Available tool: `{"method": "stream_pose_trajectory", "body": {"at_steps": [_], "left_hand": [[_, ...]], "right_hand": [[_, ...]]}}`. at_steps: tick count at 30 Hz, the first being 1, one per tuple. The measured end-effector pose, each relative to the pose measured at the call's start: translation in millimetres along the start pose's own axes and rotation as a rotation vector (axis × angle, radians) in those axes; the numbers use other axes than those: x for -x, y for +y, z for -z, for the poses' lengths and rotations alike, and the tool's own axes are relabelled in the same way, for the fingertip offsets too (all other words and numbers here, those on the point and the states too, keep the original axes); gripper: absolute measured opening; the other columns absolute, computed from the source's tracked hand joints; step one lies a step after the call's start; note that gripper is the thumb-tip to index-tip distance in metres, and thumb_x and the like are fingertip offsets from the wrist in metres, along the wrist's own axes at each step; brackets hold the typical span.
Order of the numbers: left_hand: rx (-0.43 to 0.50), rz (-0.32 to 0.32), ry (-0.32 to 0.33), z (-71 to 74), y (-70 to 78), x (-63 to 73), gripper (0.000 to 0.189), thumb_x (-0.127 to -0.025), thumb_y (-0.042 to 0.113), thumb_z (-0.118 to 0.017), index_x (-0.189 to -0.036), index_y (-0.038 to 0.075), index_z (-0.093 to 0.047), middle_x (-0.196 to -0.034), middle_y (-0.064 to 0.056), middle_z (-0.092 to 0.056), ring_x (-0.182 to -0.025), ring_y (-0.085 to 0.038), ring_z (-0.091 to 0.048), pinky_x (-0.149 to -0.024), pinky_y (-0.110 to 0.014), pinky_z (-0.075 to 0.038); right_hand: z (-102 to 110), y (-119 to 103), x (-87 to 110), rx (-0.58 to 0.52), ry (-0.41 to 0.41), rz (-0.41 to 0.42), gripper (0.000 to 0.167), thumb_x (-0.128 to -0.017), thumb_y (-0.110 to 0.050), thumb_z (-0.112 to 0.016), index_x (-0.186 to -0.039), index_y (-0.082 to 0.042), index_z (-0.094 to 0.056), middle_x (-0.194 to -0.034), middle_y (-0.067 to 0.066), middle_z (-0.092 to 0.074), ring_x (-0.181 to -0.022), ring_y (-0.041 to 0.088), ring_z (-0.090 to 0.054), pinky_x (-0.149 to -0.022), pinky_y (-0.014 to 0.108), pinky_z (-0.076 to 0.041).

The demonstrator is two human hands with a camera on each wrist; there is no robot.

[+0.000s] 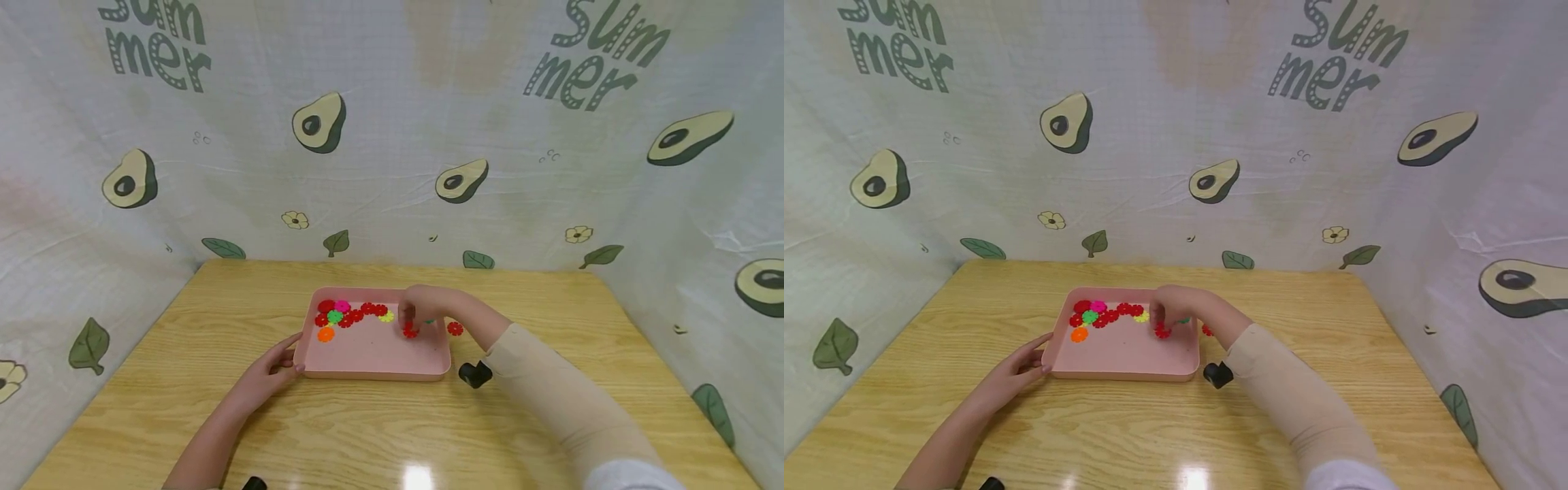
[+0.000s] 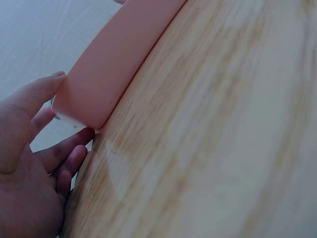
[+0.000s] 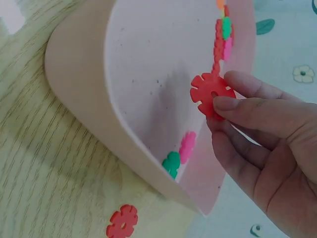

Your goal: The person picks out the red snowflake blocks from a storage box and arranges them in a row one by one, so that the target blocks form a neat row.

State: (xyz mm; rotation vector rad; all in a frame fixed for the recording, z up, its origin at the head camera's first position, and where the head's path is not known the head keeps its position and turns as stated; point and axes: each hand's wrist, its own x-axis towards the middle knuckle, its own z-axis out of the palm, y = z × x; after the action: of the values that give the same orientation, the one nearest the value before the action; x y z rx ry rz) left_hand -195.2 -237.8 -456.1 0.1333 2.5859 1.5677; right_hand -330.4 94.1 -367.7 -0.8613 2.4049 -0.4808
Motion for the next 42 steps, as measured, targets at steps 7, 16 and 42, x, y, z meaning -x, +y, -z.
{"method": "stream_pose_trajectory", "body": {"at_steps": [7,16,42], "left_hand": [[-0.01,-0.003,-0.003,0.5,-0.5,0.8,0.064,-0.093,0.029,-0.068,-0.15,0.015,-0.04,-0.131,-0.015,-0.056,-0.11,-0.024,-0.05,-0.09,-0.032,-0.043],[0.002,0.0,-0.012,0.5,-2.3,0.7,0.065,-0.094,0.028,-0.067,-0.151,0.017,-0.039,-0.133,-0.015,-0.055,-0.111,-0.023,-0.05,-0.091,-0.035,-0.042],[0.009,0.026,-0.003,-0.6,1.1,1.0,0.065,-0.094,0.029,-0.067,-0.151,0.017,-0.039,-0.134,-0.015,-0.054,-0.111,-0.024,-0.049,-0.091,-0.033,-0.043]], "right_hand": [[3,3,21.0,-0.033,0.052,0.012,0.018,-0.084,0.006,-0.07,-0.084,-0.012,-0.071,-0.085,-0.001,-0.064,-0.083,0.023,-0.058,-0.068,0.031,-0.052],[7,11,46.0,-0.07,0.092,0.042,0.017,-0.085,0.006,-0.069,-0.087,-0.01,-0.072,-0.087,0.001,-0.066,-0.079,0.018,-0.06,-0.067,0.03,-0.053],[12,79,89.7,-0.167,0.17,-0.042,0.02,-0.085,0.01,-0.064,-0.101,0.001,-0.071,-0.089,0.01,-0.065,-0.071,0.018,-0.063,-0.068,0.037,-0.055]]}}
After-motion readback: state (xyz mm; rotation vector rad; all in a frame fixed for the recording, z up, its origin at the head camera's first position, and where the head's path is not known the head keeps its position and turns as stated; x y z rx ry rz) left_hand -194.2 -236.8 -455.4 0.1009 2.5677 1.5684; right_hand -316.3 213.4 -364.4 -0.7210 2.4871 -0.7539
